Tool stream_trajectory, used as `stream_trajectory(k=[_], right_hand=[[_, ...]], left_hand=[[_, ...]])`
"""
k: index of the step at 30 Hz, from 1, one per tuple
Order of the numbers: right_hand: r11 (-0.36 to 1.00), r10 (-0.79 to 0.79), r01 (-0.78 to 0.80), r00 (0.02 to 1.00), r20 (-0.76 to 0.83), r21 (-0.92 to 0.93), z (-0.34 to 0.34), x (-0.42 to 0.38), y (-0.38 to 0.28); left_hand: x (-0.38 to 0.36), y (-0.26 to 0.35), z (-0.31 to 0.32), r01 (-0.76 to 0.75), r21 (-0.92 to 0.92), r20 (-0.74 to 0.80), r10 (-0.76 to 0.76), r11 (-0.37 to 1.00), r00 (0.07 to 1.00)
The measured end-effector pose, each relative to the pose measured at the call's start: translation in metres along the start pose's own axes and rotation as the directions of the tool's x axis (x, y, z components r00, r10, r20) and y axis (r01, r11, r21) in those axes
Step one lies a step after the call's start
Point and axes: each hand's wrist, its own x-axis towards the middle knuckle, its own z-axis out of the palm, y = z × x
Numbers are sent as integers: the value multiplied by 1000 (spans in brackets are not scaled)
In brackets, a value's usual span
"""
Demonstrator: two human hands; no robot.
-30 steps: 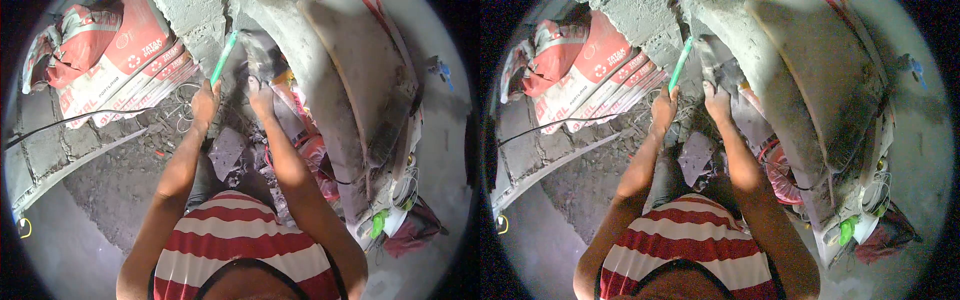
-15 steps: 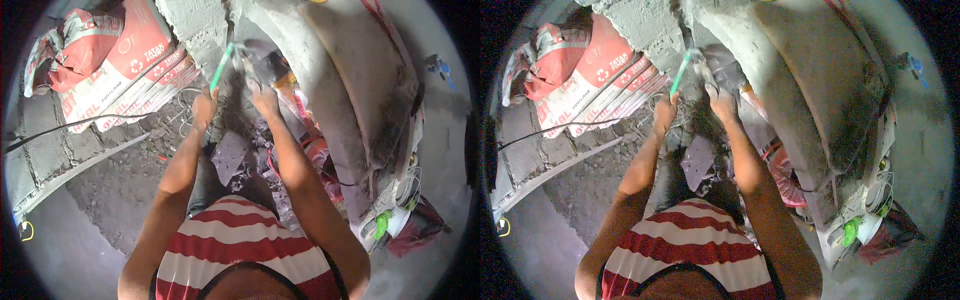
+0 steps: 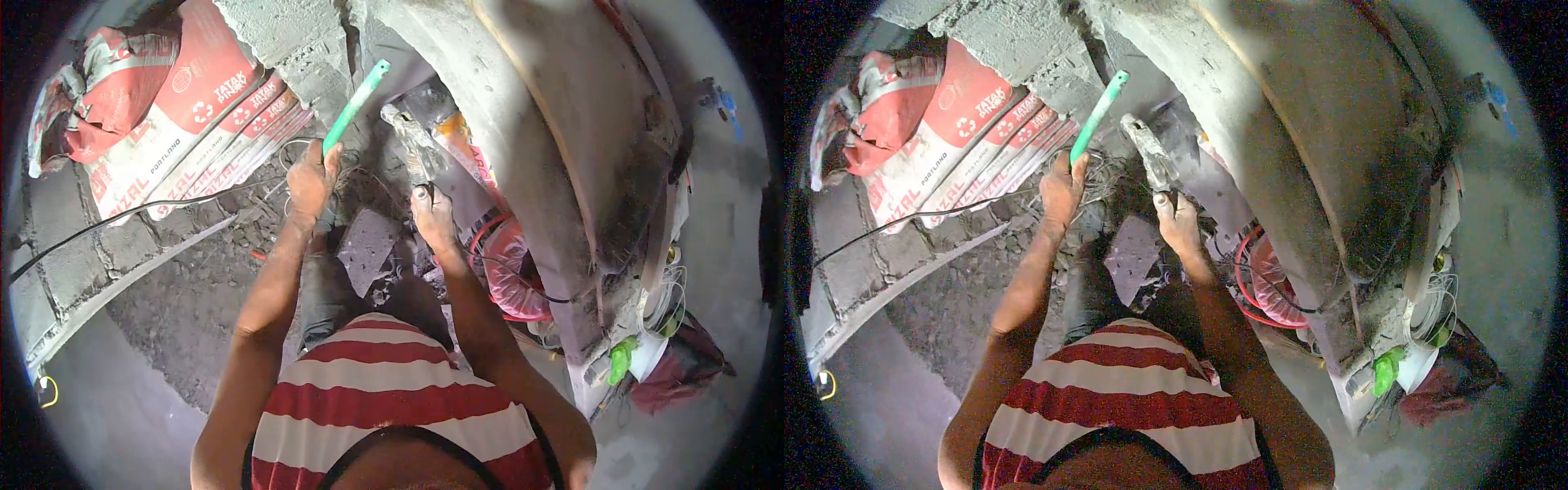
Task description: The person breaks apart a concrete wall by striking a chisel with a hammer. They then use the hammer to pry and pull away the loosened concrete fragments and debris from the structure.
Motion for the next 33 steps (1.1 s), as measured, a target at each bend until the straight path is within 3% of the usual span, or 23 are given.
stream_trajectory(k=[4, 6, 8, 10, 12, 14, 16, 18, 19, 23, 25, 28, 29, 30, 32, 33], right_hand=[[994, -3, 0, 1000, 28, 108, 1, 2, 2], [996, -31, 30, 999, 10, 90, -5, 4, -6], [996, -88, 89, 996, -27, 14, -9, 7, -14], [982, -160, 167, 984, -77, 92, -8, 11, -16], [967, -249, 244, 966, -70, -71, -16, 16, -40], [967, -254, 255, 965, -59, 24, -9, 28, -54], [740, -660, 597, 734, -161, -309, 5, 53, -58], [888, -407, 377, 911, -67, -263, 20, 91, -37], [859, -226, 193, 974, -13, -475, 20, 102, -64], [911, -191, 148, 979, -75, -384, 11, 90, -87], [957, -234, 211, 967, -104, -199, 8, 76, -81], [793, -604, 607, 772, -199, -55, 21, 64, -77], [572, -765, 660, 644, -26, -487, 25, 82, -41], [873, -289, 254, 957, -22, -416, 25, 95, -51], [864, -100, 69, 994, -36, -499, 19, 100, -64], [863, -120, 83, 992, -43, -499, 17, 107, -71]], left_hand=[[7, 7, -4, 37, 13, -39, -37, 999, 999], [10, 2, 1, 93, 111, -52, -88, 989, 995], [12, -2, 3, 101, 92, -28, -98, 991, 995], [14, -8, 8, 154, -147, 6, -155, 977, 988], [16, -7, 9, 170, -192, 41, -165, 967, 985], [13, -5, 14, 186, -238, 74, -173, 953, 982], [13, -5, 19, 182, -191, 19, -182, 965, 983], [12, -10, 24, 219, -199, 40, -216, 955, 976], [10, -8, 22, 224, -196, 58, -216, 955, 975], [14, -8, 18, 203, -178, 80, -192, 963, 978], [17, -7, 17, 220, -197, 92, -206, 955, 974], [19, -10, 28, 249, -234, 88, -234, 940, 968], [13, -12, 31, 261, -255, 81, -248, 931, 965], [4, -10, 29, 265, -248, 98, -248, 932, 964], [15, -3, 21, 231, -210, 108, -213, 950, 971], [26, -2, 21, 215, -215, 92, -200, 952, 976]])
